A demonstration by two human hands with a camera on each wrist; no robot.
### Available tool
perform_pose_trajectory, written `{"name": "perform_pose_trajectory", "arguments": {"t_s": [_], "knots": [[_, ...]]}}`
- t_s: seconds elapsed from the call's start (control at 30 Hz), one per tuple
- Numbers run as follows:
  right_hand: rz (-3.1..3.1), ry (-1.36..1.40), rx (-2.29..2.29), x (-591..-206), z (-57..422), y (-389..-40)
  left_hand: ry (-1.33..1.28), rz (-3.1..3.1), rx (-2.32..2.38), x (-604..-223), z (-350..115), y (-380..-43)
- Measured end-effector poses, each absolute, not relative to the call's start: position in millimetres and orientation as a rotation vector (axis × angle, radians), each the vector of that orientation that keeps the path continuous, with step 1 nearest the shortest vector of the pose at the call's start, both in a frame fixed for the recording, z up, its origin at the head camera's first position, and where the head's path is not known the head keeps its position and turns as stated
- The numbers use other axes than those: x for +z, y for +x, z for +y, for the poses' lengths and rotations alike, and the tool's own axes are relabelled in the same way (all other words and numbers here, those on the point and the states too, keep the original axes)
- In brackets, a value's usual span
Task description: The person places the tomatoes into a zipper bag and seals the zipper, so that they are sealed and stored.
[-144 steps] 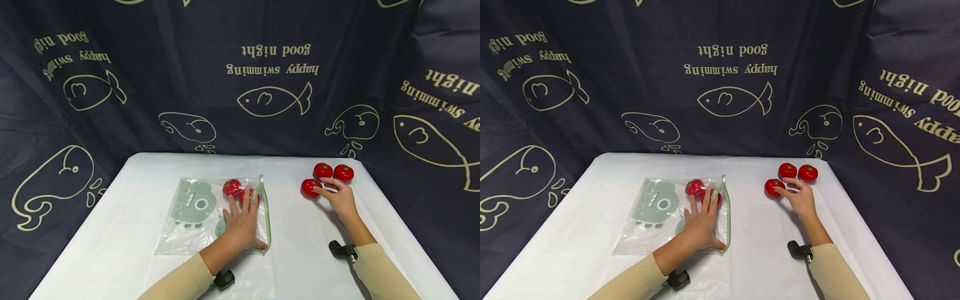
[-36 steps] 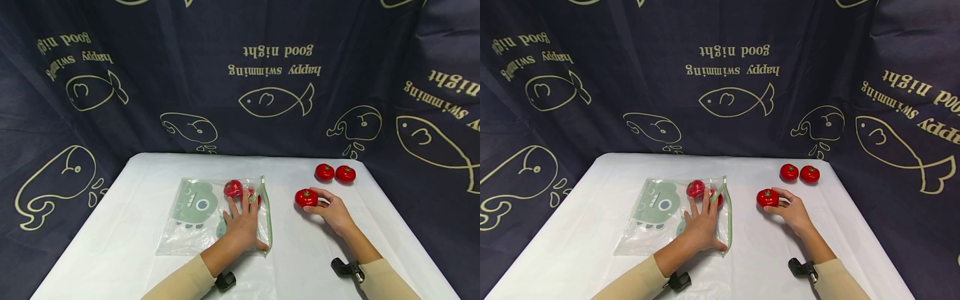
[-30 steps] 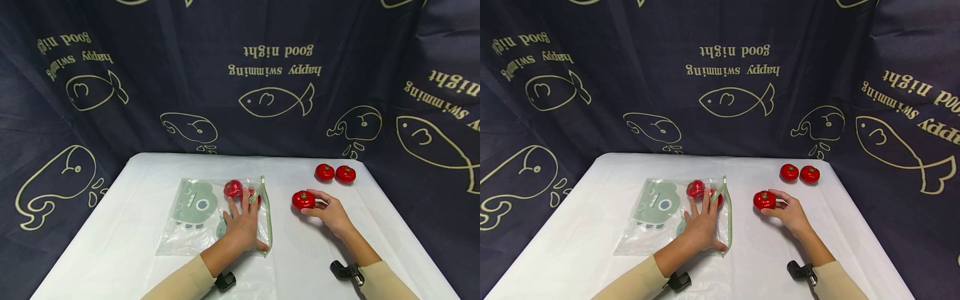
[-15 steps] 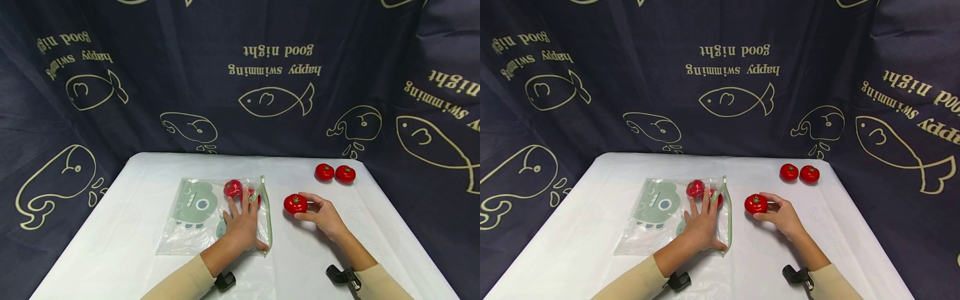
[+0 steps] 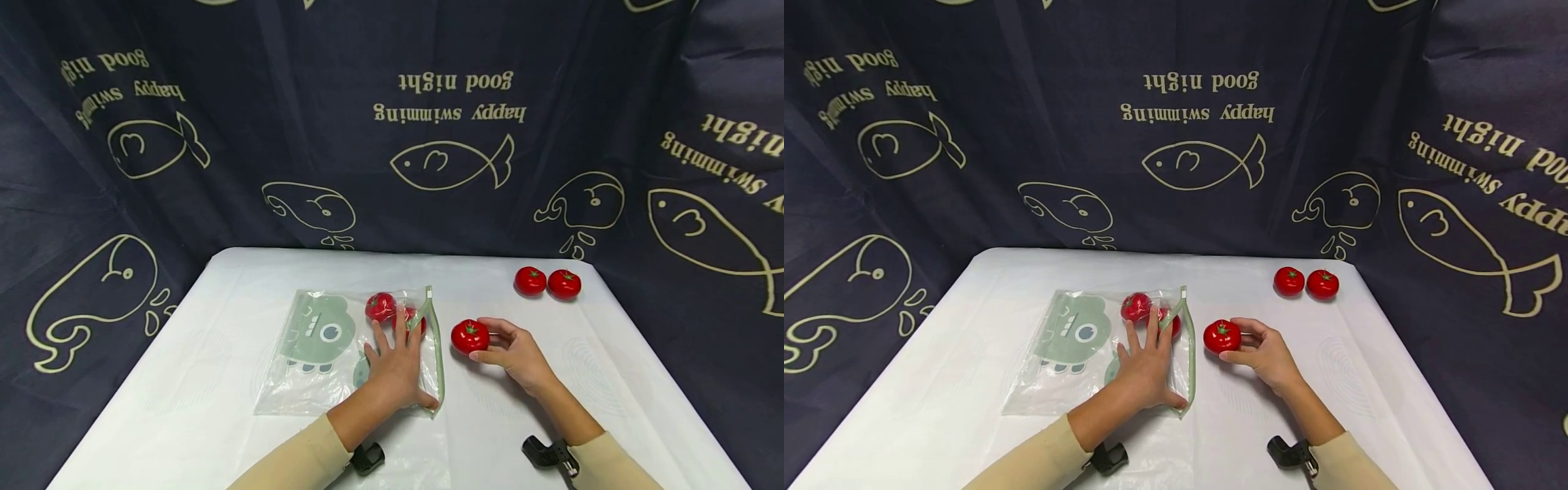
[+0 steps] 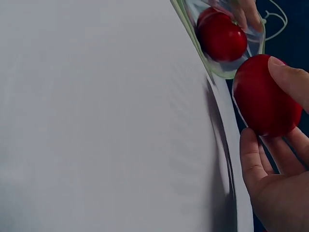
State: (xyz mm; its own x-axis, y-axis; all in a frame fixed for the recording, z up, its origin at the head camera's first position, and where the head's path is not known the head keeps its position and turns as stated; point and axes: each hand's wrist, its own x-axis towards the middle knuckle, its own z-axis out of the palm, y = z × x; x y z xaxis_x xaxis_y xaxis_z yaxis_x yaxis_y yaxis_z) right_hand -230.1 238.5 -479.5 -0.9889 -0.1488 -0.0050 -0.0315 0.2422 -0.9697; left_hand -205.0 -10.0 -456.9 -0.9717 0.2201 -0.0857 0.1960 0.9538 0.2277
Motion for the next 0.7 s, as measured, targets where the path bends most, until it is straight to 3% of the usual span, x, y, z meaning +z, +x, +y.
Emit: {"name": "perform_pose_trajectory", "arguments": {"t_s": [0.7], "knots": [[2.459, -0.123, -1.77, -479.6, 216.6, -233.8, 0.305, 2.978, 0.352, -456.9, -9.1, -205.0]]}}
